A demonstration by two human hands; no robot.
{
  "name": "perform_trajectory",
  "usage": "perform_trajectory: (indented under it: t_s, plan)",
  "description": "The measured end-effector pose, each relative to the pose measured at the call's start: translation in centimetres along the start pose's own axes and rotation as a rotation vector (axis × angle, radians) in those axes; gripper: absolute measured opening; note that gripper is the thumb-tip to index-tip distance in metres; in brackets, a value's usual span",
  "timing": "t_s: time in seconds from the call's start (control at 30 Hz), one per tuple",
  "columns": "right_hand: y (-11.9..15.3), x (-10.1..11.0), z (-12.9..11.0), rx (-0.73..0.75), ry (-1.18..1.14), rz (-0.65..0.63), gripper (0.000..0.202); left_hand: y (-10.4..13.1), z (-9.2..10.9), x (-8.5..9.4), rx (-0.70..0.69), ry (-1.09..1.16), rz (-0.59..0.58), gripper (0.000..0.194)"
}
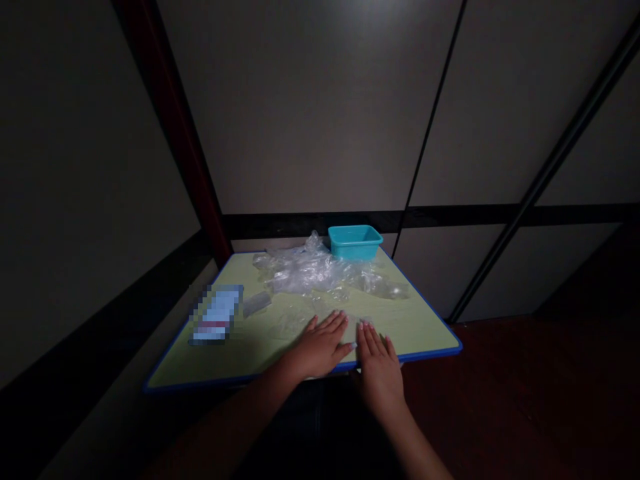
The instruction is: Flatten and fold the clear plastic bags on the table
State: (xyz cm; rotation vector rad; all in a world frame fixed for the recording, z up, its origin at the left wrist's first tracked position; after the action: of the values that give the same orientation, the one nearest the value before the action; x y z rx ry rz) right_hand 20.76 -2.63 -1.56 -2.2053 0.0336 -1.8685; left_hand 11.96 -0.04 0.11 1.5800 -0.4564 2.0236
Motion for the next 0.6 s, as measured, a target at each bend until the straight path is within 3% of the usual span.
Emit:
perform_trajectory:
  t_s: [0.23, 0.6]
  plan:
    - [0.1, 0.0, 0.0, -0.015, -0.014, -0.022, 0.08, 0.2, -4.5, 0.6, 0.128, -0.057, 0.012, 0.058]
    - [0.1, -0.2, 0.2, -0.006, 0.009, -0.004, 0.079, 0.5, -7.6, 1.5, 0.248, -0.079, 0.093, 0.058]
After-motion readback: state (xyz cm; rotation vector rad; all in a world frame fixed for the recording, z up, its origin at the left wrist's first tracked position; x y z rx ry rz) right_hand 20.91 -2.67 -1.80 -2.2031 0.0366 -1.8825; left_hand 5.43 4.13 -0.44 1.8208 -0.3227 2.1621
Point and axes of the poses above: each hand's wrist, its own y-axis away from the middle knuckle, its own x-axis out of the back of the hand, z = x × y, the point moved 10 cm from there along -y, towards the middle knuckle, and after that the axes turned 3 degrees about -x, right-handed, at the moved point
